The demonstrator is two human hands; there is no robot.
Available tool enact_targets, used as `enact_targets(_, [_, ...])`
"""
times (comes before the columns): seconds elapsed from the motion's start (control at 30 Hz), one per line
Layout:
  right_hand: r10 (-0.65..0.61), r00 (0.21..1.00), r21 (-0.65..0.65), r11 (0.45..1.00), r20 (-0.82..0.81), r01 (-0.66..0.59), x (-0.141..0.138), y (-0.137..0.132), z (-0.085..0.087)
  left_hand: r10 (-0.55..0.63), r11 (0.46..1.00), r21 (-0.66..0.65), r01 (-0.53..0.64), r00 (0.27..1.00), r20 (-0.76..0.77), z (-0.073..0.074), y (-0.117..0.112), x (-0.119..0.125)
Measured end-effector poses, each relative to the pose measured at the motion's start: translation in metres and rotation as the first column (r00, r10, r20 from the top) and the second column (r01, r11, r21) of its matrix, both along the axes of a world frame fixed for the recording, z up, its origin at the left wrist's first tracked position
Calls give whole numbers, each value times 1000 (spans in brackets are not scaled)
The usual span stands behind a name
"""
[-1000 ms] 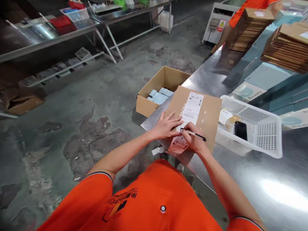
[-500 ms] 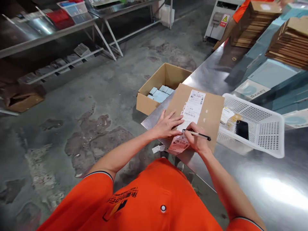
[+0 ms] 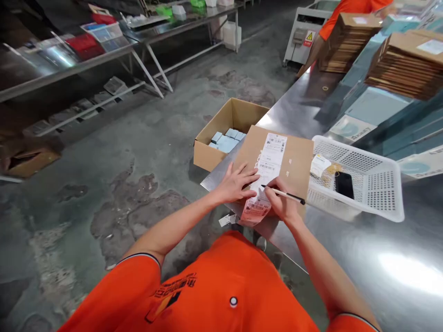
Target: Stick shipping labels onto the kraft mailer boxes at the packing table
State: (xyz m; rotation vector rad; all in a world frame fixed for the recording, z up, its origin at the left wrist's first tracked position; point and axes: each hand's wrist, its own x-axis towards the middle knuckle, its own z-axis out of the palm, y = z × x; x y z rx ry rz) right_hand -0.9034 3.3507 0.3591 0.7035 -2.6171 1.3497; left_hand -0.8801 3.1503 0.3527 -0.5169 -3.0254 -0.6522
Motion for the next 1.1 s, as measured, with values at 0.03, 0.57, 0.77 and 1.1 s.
enact_targets(0.03, [-20,1000,-43,999,20,21,-1,0,-3,-2,1000,8,2,1000,-9,-1,0,0])
enact_targets(0.57, [67,998,19,998,12,-68,-6,9,-4,23,998,-53,-28,995,-98,-6,8,5])
enact_targets(0.77, [68,997,74,995,-46,-65,-7,6,-10,23,999,-22,-25,994,-104,-9,6,5])
enact_targets(1.1, [112,993,90,990,-42,-108,-7,4,-5,17,1000,-14,-19,993,-117,-14,4,3])
